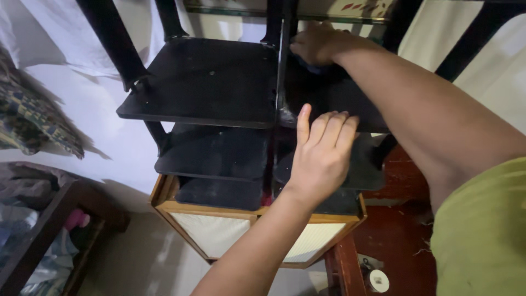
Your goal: The person wipes the surfaces of a black multi-tiered shoe rack using a blue cloth. They systematically clean the top shelf, middle shelves, and the bottom section of the rack.
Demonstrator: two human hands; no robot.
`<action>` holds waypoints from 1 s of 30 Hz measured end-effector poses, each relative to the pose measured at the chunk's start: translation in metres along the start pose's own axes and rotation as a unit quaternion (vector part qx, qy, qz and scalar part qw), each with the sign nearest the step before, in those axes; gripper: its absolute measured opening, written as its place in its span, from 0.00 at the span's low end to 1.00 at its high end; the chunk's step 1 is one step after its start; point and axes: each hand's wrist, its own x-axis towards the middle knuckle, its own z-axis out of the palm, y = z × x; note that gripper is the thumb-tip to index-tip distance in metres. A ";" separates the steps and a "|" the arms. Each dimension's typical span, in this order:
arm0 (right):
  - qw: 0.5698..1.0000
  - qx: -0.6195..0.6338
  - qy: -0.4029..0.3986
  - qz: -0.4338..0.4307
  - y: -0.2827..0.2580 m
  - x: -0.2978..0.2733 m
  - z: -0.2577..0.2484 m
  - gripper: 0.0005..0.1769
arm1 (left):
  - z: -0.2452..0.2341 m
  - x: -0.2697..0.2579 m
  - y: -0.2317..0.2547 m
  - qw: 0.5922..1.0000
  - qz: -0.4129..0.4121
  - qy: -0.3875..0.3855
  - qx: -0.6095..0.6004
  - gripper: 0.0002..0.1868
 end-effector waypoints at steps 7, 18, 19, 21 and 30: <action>1.000 0.015 -0.007 -0.006 -0.026 -0.058 -0.011 0.23 | 0.005 -0.002 -0.003 1.000 0.003 0.016 -0.013 0.17; 0.996 0.038 -0.010 -0.083 -0.018 -0.136 -0.011 0.28 | -0.007 -0.007 -0.014 0.997 0.045 -0.035 -0.044 0.24; 0.992 0.048 0.004 -0.119 -0.020 -0.139 -0.011 0.28 | -0.007 -0.008 -0.016 0.997 0.045 -0.038 -0.045 0.24; 0.979 0.070 0.031 -0.189 -0.019 -0.146 -0.011 0.28 | -0.007 -0.011 -0.020 0.997 0.050 -0.025 -0.063 0.24; 0.975 0.102 0.037 -0.193 -0.022 -0.169 -0.015 0.33 | -0.020 -0.048 -0.017 0.960 -0.120 0.201 -0.154 0.20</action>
